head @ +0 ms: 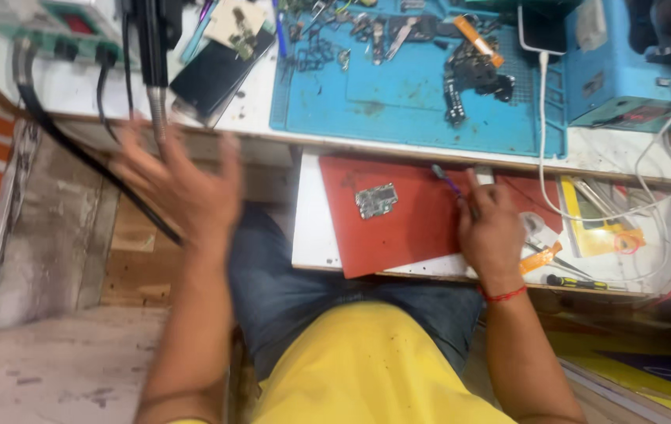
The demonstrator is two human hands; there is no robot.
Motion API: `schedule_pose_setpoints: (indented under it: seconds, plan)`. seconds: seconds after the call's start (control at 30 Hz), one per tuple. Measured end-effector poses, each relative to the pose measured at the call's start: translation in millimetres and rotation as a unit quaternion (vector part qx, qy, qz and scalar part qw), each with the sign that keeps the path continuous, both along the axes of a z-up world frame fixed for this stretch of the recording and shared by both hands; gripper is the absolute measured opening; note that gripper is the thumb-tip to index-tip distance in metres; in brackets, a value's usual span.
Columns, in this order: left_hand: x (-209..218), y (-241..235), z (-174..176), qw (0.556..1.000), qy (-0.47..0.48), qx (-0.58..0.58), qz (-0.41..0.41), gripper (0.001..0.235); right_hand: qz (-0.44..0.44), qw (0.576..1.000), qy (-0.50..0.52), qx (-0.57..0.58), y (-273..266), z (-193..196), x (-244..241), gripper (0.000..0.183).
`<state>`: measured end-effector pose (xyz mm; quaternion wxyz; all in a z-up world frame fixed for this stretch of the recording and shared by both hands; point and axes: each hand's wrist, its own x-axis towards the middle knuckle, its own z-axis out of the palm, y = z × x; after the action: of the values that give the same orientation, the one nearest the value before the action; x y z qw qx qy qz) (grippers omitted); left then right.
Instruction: The person scrubs a small electronic component on a red mat using a brush, then uses a hot air gun to dry or heat the component. The workspace is cluttered with various tools and electronic parts.
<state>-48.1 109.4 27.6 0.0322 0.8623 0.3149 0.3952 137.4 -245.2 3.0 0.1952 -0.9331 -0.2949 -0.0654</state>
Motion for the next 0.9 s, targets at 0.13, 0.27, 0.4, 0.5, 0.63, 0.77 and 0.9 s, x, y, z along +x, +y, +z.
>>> schedule_pose_setpoints:
  seconds: [0.13, 0.27, 0.4, 0.5, 0.63, 0.77, 0.9]
  plan:
    - [-0.6, 78.5, 0.2, 0.988, -0.016, -0.138, -0.065, 0.053, -0.001, 0.999, -0.039, 0.029, -11.4, -7.5, 12.2, 0.045]
    - [21.0, 106.3, -9.6, 0.935, -0.128, -0.309, -0.119, 0.043, 0.014, 0.999, -0.034, 0.022, -24.3, -25.4, 1.6, 0.035]
    - [42.1, 124.6, -7.5, 0.8, -0.183, -0.561, -0.108, 0.04, 0.02, 0.999, -0.034, 0.029, -23.0, -24.7, 0.5, 0.036]
    - [44.0, 125.3, 8.1, 0.877, -0.201, -0.411, -0.149, 0.034, 0.035, 0.995, -0.053, 0.07, -18.1, -17.4, -1.8, 0.039]
    - [24.3, 92.7, 48.8, 0.957, -0.151, 0.002, -0.25, 0.032, 0.007, 0.987, -0.025, 0.158, -22.1, -12.6, -15.0, 0.044]
    - [5.5, 24.7, 80.3, 0.936, 0.06, -0.012, -0.347, 0.034, 0.05, 0.85, 0.232, 0.471, -14.5, -12.7, -1.4, 0.052]
    - [-2.4, -20.0, 78.1, 0.91, 0.173, 0.103, -0.362, 0.039, 0.029, 0.604, 0.477, 0.637, 14.1, -10.1, 25.7, 0.066]
